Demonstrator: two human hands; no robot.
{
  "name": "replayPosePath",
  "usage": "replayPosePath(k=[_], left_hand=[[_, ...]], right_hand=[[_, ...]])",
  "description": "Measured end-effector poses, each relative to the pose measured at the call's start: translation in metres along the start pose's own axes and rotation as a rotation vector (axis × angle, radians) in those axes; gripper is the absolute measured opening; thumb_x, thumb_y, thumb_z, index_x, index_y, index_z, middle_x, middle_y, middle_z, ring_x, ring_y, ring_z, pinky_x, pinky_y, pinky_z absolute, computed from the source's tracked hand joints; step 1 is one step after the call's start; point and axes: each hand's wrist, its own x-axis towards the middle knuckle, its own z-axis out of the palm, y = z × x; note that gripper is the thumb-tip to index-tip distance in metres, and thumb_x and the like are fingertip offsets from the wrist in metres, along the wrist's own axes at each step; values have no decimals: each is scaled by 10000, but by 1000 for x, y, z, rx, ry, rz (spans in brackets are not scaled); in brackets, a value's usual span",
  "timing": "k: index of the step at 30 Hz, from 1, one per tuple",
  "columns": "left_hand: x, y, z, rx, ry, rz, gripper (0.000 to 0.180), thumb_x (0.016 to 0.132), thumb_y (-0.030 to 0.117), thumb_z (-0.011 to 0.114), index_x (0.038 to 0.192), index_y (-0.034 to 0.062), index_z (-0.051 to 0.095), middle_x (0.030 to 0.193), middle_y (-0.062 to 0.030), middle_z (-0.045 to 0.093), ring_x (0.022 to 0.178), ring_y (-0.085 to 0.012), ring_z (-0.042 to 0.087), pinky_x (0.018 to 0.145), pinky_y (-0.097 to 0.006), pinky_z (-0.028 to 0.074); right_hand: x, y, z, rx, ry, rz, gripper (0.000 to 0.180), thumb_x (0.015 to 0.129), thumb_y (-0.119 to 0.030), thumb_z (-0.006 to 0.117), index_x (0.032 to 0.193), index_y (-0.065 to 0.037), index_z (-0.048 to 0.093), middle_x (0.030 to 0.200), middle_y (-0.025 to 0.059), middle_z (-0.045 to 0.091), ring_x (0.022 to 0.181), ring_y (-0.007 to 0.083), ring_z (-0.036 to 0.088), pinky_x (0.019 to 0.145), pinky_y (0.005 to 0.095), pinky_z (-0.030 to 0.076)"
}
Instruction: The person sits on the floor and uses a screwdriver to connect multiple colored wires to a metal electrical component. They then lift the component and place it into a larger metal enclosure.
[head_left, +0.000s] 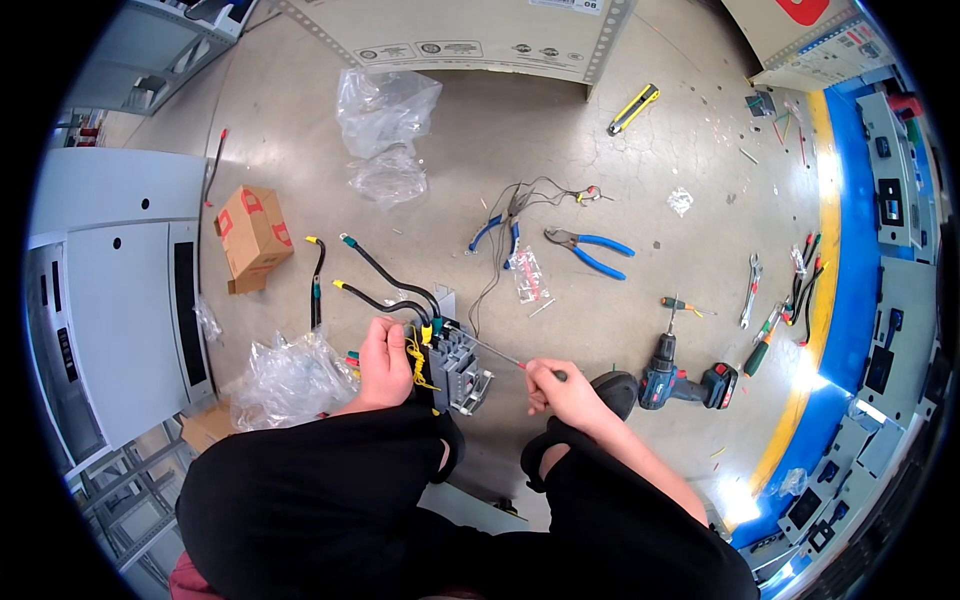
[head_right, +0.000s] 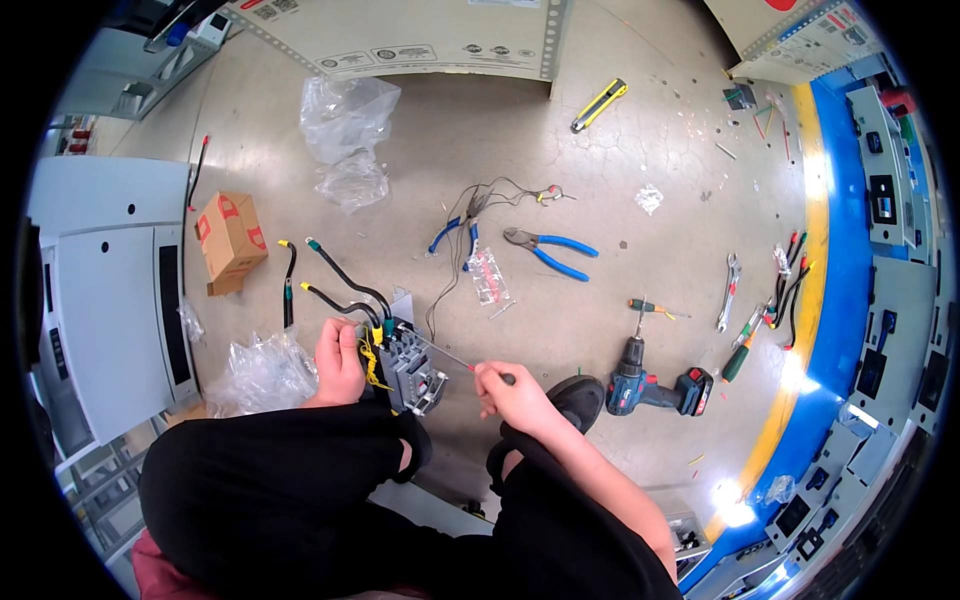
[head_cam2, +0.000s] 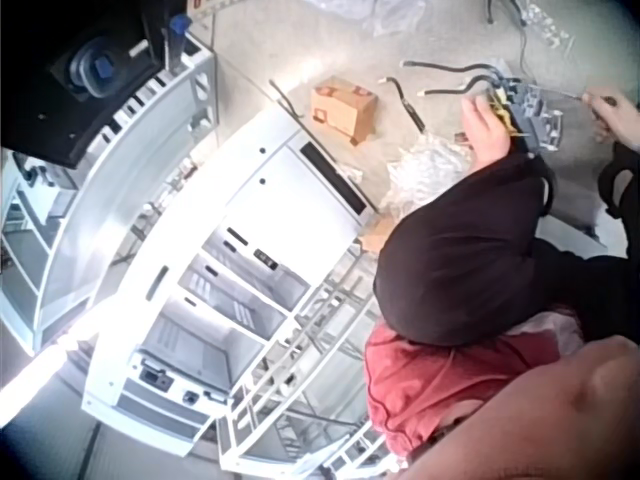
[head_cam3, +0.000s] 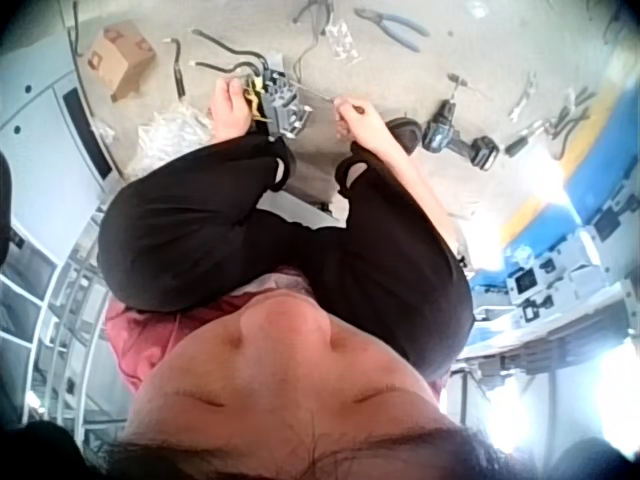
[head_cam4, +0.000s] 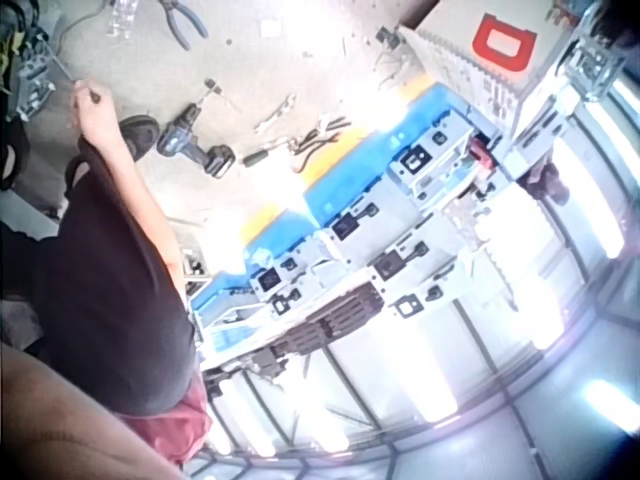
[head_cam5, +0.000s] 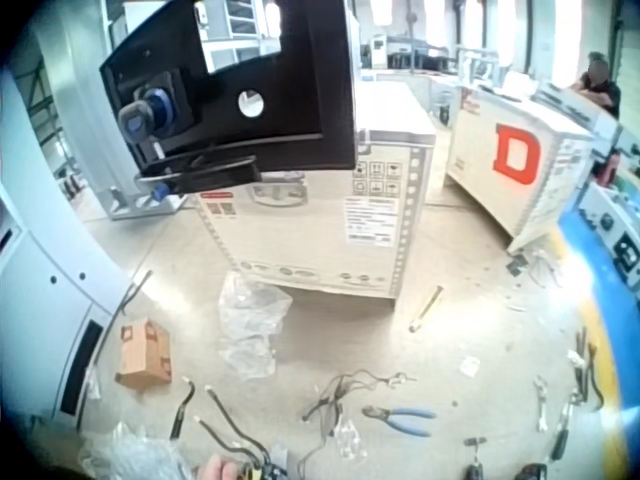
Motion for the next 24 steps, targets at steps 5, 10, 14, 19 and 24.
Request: replayPosePath(k=[5, 10, 14, 19, 24], left_hand=[[-1, -4, -2, -8, -12, -18, 199, 1090, 146, 500, 971, -9, 542, 821, -133, 609, 699, -218, 538, 673, -348, 467], [1, -1, -2, 0, -16, -25, 197, 1089, 149, 504, 980, -8, 548, 812, -133, 614, 701, -215, 544, 675, -348, 471], [0, -3, -3, -14, -18, -12, 196, 1090, 152, 505, 988, -8, 556, 817, -132, 620, 712, -212, 554, 676, -350, 473], [2, -6, -7, 23, -47, -22, 206, 1094, 174, 506, 1004, -2, 562, 810, -137, 618, 711, -223, 557, 677, -361, 474], [16, -1, -1, 77, -111, -34, 226, 1100, 207, 497, 1026, 1, 553, 800, -173, 607, 711, -304, 583, 676, -407, 474]], right_hand=[[2, -18, -1, 424, -34, 258, 333, 1066, -264, 510, 803, -60, 512, 648, -7, 400, 552, 121, 429, 634, 383, 566], [5, -18, -3, -98, 43, 47, 344, 1055, -247, 543, 806, -10, 552, 687, 21, 501, 593, 137, 517, 650, 357, 569], [4, -22, -3, -520, 81, -229, 331, 1044, -254, 585, 854, 16, 599, 727, 70, 592, 673, 183, 606, 659, 374, 540], [8, -39, -9, -1274, 95, -648, 255, 975, -299, 683, 867, -70, 653, 719, 74, 589, 738, 258, 609, 728, 361, 465], [12, -64, -24, -1558, 27, -882, 247, 963, -352, 664, 886, -117, 655, 765, 71, 589, 829, 266, 592, 838, 388, 421]])
